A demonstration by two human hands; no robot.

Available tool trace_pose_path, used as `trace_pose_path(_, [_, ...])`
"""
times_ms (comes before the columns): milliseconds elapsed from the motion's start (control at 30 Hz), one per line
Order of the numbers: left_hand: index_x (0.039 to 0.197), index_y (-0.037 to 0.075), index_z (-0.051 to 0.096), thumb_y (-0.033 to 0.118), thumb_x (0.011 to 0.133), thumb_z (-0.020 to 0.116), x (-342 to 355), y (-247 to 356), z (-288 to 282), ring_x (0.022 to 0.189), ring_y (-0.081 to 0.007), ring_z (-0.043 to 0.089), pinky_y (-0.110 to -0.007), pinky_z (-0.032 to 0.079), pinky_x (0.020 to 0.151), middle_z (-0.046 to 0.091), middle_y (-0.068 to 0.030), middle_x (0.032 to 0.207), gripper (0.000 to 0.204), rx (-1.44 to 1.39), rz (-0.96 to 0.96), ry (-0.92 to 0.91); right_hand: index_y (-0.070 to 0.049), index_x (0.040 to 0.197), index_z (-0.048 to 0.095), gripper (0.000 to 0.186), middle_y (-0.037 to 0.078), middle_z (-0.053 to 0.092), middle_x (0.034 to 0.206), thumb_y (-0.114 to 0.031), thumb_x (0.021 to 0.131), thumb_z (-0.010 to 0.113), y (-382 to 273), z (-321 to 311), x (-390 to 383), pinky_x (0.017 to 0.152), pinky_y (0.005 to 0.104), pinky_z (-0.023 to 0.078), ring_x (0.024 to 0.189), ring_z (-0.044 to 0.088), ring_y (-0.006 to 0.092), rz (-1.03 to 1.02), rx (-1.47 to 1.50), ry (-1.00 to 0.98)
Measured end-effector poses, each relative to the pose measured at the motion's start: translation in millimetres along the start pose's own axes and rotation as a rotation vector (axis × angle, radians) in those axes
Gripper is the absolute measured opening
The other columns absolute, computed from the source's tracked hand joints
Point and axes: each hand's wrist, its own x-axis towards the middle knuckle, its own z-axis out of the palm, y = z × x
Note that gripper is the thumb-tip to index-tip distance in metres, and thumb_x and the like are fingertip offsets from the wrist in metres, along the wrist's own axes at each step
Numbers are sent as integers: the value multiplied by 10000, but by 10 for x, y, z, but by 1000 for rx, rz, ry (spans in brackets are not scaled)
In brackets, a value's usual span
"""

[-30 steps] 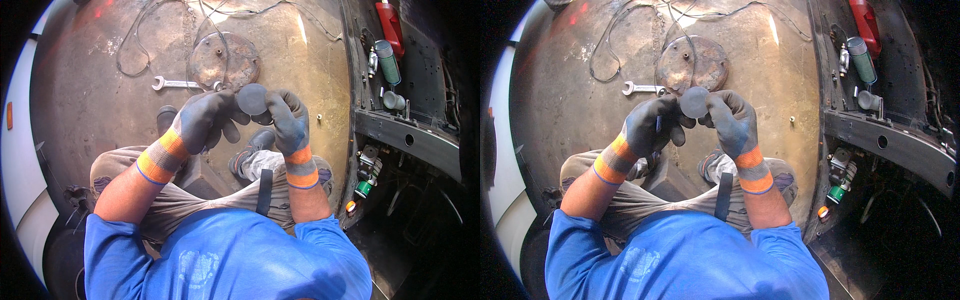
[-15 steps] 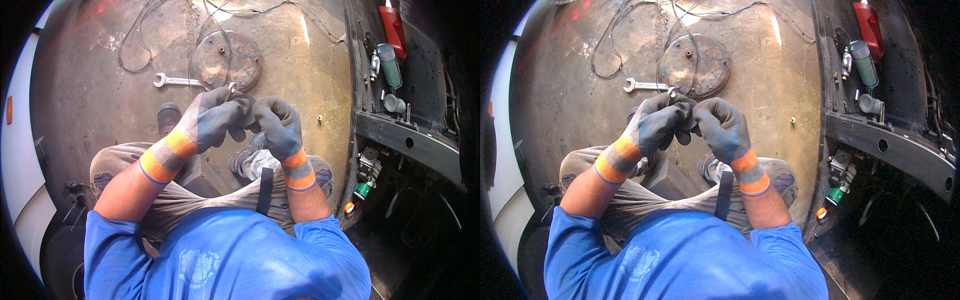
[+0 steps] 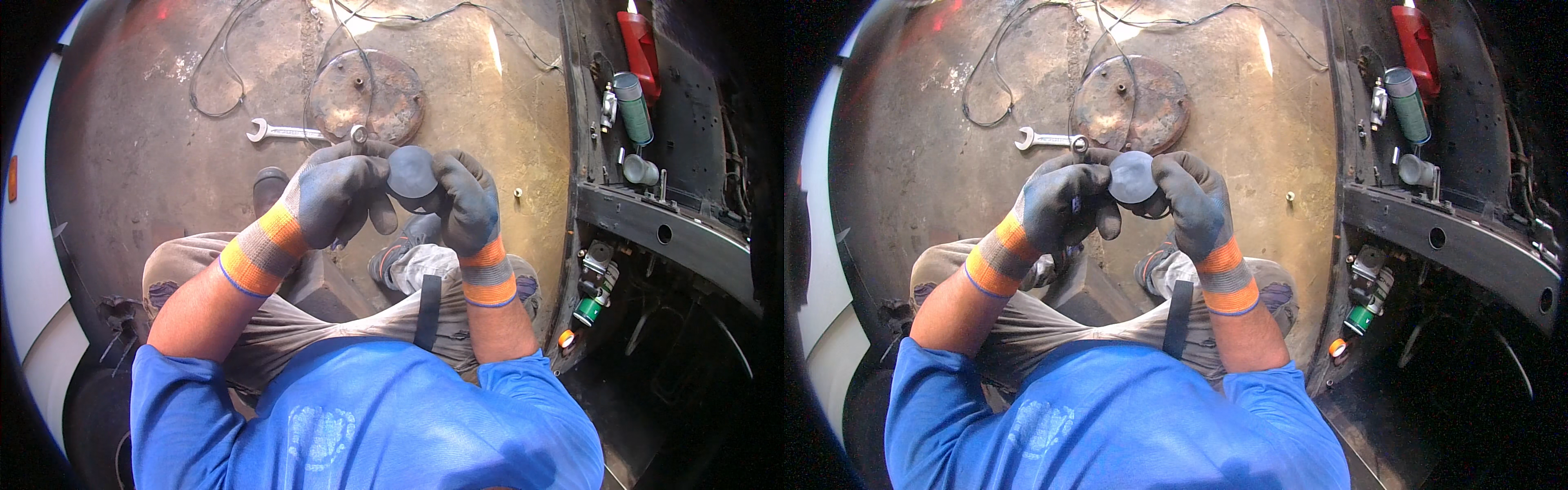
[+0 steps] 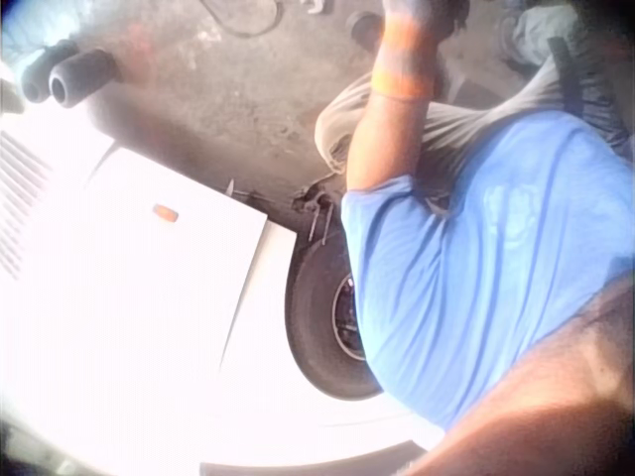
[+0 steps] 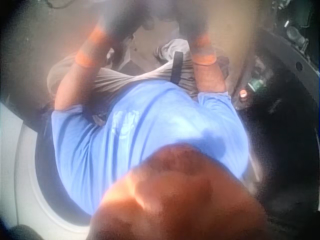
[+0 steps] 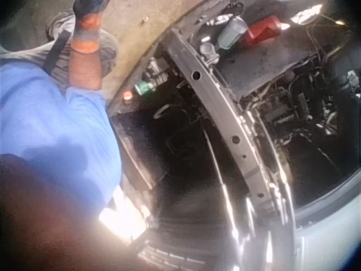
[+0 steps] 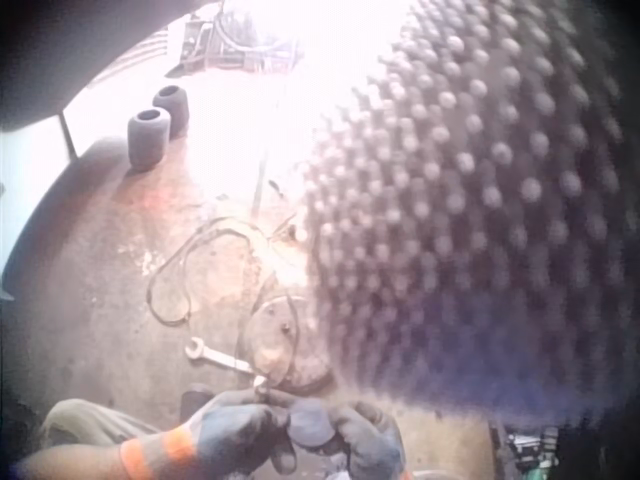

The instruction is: The person sits on the floor and disassembles a mechanical component, likely a brake master cylinder, by removing a bolt and separating the housing. They then inspect the internal parts and a rubber seal before reassembling the unit.

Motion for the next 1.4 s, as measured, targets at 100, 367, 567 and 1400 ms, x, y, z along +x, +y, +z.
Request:
trace_pose_path(100, [1206,-71,547,140,930,529,-3,9,9,631,-202,664,-290,522,583,672,-150,948,348,19,3,6,6,951,636,222,73,673,775,-196,972,546,-23,17,-1,578,234,507,655,628,105,9,-9,24])
trace_pose_path(367, [1172,12,590,208,974,529,-8,42,64,632,-171,635,-252,506,589,658,-127,914,286,355,40,107,-21,924,650,143,24,655,808,-141,954,577,3,94,-34,602,219,485,687,578,60,-57,-232,94])
trace_pose_path(567, [1087,20,588,258,983,534,26,14,83,660,-174,634,-266,510,591,645,-119,899,265,29,3,41,-26,905,651,119,8,644,816,-122,939,589,29,93,-42,608,222,477,703,559,49,-143,-303,113])
trace_pose_path(1400, [1302,-27,527,110,908,499,-15,100,136,640,-150,651,-227,473,556,665,-124,1050,418,167,92,65,6,940,639,238,91,678,720,-208,972,539,0,-4,6,590,249,531,630,651,127,-21,-41,123])
